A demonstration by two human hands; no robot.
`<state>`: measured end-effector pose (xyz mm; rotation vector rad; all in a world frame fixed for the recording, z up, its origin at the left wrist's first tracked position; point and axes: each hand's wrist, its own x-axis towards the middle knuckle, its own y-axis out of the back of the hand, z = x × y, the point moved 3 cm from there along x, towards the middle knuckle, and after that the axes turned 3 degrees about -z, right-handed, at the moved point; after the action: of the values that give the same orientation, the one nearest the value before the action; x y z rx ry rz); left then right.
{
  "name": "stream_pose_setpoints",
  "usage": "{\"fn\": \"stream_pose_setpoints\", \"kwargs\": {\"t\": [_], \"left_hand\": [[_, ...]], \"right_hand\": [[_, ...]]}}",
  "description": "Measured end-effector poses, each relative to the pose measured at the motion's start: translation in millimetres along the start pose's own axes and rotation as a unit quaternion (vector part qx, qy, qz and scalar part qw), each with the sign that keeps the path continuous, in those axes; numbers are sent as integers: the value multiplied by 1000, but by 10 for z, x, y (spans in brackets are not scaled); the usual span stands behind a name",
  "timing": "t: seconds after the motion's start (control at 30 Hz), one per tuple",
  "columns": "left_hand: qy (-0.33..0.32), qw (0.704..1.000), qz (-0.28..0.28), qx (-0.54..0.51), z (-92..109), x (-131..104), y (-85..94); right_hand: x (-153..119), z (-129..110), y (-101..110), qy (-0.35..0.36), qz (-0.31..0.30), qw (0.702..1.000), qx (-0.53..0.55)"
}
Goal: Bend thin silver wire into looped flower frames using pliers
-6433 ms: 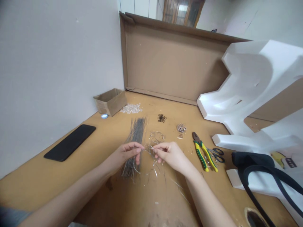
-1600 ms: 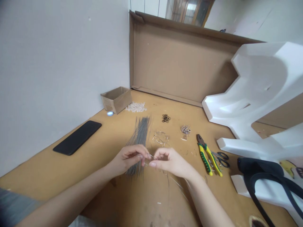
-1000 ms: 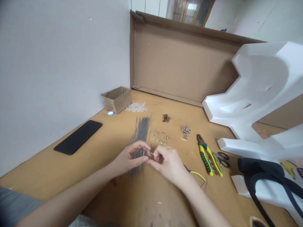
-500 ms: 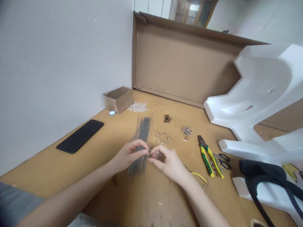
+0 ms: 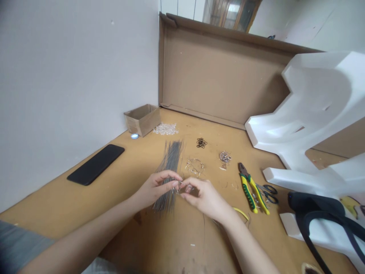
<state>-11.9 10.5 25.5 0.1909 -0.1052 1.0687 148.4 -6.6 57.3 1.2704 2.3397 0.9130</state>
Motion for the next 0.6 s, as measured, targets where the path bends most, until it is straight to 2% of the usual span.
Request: {"fn": "stream_pose_setpoints", "kwargs": {"t": [0.2,0.4,0.6], "left_hand": [[-30,1000,-1,-8,-9,1,-9],[-18,999,0,-28,-32,7,-11],[-15,999,-4,-31,-35,7,-20]], "right_hand": [[-35,-23,11,-19,21,999,-30],[-53,-95,-1,-7,40,994,-100],[-66,-84,-25,-10,40,994,-102]]}}
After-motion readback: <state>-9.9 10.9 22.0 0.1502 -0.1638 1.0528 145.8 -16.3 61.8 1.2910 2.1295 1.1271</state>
